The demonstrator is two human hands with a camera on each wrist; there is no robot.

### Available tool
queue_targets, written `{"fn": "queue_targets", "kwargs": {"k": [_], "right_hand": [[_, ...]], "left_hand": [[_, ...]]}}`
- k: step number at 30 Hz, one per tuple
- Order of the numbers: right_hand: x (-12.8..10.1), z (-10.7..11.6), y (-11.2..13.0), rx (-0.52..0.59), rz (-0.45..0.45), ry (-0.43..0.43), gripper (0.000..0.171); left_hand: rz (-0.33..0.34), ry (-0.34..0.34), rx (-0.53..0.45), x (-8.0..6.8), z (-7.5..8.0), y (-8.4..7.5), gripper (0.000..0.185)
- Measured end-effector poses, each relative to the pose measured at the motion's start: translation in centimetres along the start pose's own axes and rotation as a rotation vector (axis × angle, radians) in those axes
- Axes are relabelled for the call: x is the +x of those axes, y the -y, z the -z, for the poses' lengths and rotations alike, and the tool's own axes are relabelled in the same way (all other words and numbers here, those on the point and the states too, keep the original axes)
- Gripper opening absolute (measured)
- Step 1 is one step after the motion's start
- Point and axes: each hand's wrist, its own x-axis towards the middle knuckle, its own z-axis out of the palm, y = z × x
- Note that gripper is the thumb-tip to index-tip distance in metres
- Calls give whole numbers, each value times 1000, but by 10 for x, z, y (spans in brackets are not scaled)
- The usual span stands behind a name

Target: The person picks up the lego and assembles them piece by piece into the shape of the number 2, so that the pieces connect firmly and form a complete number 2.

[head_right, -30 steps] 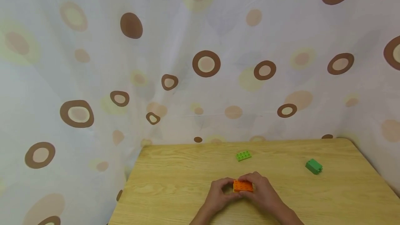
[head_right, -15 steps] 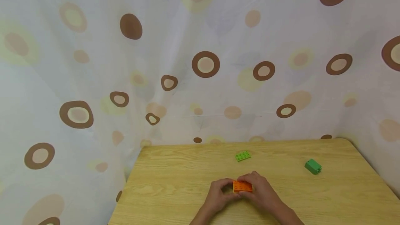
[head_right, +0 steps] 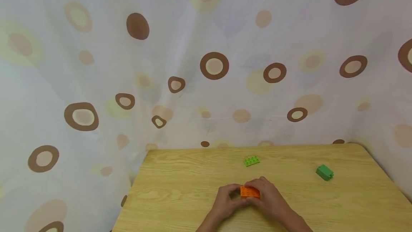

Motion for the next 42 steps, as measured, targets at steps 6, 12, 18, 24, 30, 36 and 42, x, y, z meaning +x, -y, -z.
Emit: {"fn": "queue_targets", "kwargs": {"k": [6,12,18,24,30,36,42], "right_hand": [[1,2,2,9,28,-4,40],[2,2,1,10,38,8,41],[2,6,0,23,47,11,41],[3,6,0,25,49,3,42],[3,4,0,8,13,13,41],[3,4,2,-22,11,6,41],[2,1,3,-20,15,-10,43]], "left_hand": [[5,0,23,0,0,-2,33],[11,3,13,0,1,-3,33],[-20,2,18,1,-1,-1,32],[1,-1,10,1,-1,-2,33],[16,-5,-3,0,-1,-4,32],[7,-2,-4,0,0,-5,31],[-15,-3,13,-1,0,-2,31]]}}
